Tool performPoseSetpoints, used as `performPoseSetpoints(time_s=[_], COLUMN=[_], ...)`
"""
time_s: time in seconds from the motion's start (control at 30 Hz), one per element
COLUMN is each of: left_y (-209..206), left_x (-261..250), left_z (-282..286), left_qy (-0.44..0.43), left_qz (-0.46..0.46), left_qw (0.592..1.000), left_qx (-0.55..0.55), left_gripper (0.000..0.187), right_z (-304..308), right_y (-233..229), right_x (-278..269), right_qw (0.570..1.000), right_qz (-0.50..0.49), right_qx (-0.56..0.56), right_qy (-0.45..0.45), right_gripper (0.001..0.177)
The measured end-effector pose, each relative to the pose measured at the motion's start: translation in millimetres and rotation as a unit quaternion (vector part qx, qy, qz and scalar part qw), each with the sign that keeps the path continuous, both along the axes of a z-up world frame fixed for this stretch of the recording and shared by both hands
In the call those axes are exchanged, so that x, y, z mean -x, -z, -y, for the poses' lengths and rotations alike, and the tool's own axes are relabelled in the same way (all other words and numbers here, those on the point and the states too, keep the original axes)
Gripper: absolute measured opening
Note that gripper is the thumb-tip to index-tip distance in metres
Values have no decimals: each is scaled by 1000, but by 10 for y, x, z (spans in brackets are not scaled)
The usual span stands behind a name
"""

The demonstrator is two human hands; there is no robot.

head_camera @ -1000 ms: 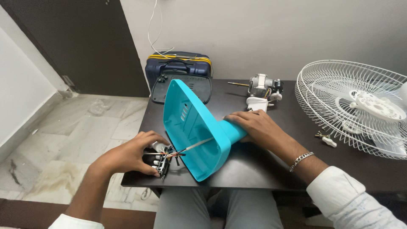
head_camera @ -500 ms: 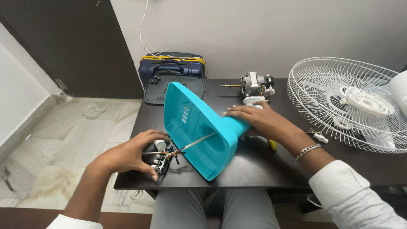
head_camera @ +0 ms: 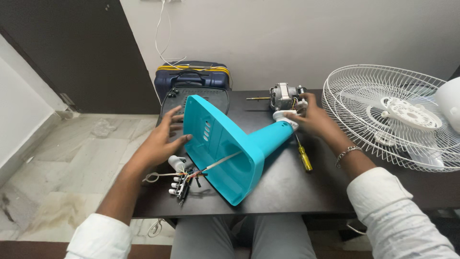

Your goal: The person disassembles a teal fan base, removes the motor, and then reassembles the base by connecting internal wires and securing components with a screwdriver. The fan blade cage and other parts remain on the table during the process.

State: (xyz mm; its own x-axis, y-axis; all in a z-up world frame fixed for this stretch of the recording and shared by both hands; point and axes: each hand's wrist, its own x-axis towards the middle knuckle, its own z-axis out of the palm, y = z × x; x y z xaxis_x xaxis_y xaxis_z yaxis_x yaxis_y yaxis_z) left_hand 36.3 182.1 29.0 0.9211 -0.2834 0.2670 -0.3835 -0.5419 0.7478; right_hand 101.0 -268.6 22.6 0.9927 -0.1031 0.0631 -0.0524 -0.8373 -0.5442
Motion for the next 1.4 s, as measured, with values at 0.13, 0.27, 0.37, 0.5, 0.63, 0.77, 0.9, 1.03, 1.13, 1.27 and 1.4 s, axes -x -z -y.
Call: performPoseSetpoints(time_s=[0.13,0.27,0.37,0.5,0.63,0.77,0.9,1.03,1.13,1.27,1.4], left_y=[137,224,211,143,82,33,-22,-46,-40,18,67], left_x=[-141,-137,-119,-74,-36,5,51,47,15,-19,-73], left_z=[101,122,128,93,75,81,89,124,149,200,266], left_qy=[7,-35,-40,-43,-23,-27,-19,0,-4,-13,18], left_qz=[-20,23,22,4,25,12,3,29,36,17,49], left_qw=[999,999,999,999,999,1000,1000,1000,999,1000,999], left_qx=[41,-30,14,8,11,8,10,2,-1,12,16], left_gripper=[68,43,37,36,36,35,37,37,39,39,37], right_z=[-13,-84,-126,-246,-339,-357,-345,-311,-273,-183,-91], right_y=[242,320,228,86,-8,-40,-71,-53,-22,42,41], right_x=[-189,-269,-286,-316,-384,-460,-580,-678,-740,-799,-855], right_qw=[992,956,954,955,958,969,939,942,941,941,918], right_qz=[44,64,30,-2,-13,-31,-25,-35,-33,-18,-15], right_qx=[-85,-246,-265,-259,-231,-163,-191,-145,-114,-62,-61], right_qy=[-78,-144,-133,-142,-170,-181,-285,-301,-317,-332,-391], right_gripper=[94,86,83,83,84,82,80,70,59,48,52])
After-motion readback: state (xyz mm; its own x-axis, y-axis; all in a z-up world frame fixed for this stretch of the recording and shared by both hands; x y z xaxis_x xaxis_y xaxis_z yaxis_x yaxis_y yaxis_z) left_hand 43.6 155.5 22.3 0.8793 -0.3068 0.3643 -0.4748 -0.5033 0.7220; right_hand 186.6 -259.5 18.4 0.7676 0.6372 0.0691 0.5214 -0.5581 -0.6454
